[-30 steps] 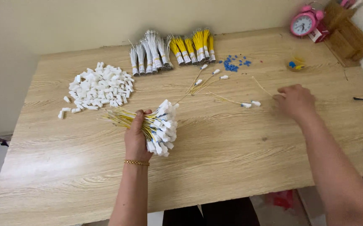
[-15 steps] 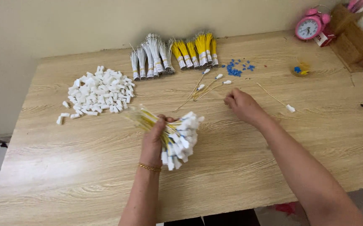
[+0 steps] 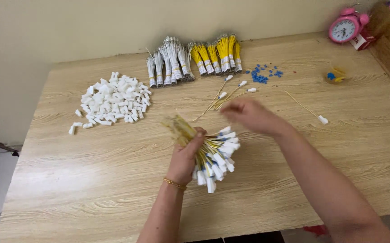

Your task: Assembling small white caps onto yellow sticks to create industrial swabs

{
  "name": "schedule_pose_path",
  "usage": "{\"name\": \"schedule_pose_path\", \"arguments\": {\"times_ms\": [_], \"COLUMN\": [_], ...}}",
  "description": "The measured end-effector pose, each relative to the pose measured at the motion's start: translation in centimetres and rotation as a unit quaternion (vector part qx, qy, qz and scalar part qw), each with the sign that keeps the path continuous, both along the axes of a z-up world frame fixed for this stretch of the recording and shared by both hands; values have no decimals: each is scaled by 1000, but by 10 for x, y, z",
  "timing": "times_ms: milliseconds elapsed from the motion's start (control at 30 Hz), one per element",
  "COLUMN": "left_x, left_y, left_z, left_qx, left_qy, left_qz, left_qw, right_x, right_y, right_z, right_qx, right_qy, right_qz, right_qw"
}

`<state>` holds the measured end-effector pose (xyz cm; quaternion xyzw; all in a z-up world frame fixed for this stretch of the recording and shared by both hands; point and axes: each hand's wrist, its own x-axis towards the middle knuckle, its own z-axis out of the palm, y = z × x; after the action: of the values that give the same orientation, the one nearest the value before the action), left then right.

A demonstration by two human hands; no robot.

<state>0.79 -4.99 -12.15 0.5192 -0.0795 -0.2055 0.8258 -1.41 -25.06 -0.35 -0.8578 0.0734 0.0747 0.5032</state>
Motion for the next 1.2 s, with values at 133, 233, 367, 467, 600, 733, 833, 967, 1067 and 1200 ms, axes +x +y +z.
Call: {"name": "schedule_pose_path", "arguments": {"times_ms": [133,233,367,467,600,733,833,967,1067,1200], "left_x": [-4,-1,2,1,-1,-2,-9,-21,-28,-16], "left_y": [12,16,16,14,13,13,11,13,15,19], "left_z": [51,47,45,41,30,25,35,60,60,17], "left_qx": [-44,-112,-126,-127,-137,-116,-103,-46,-11,1], "left_qy": [29,88,110,109,82,52,14,-40,-46,-28], "left_qz": [-10,30,43,52,27,13,-8,-18,-7,11], "left_qw": [999,989,985,984,987,992,995,998,999,1000], "right_x": [65,82,87,65,40,-6,-21,-32,-26,-19], "right_y": [-90,-111,-128,-122,-103,-56,-15,27,33,27], "right_z": [-85,-122,-151,-146,-118,-63,-30,5,-3,-14], "right_qx": [-358,-506,-556,-548,-301,-27,72,-94,-165,98], "right_qy": [-80,-82,-122,-116,-15,-147,-135,-108,-133,-64], "right_qz": [-43,24,-4,2,-32,-26,-39,71,146,107], "right_qw": [929,858,822,828,953,988,987,987,966,987]}}
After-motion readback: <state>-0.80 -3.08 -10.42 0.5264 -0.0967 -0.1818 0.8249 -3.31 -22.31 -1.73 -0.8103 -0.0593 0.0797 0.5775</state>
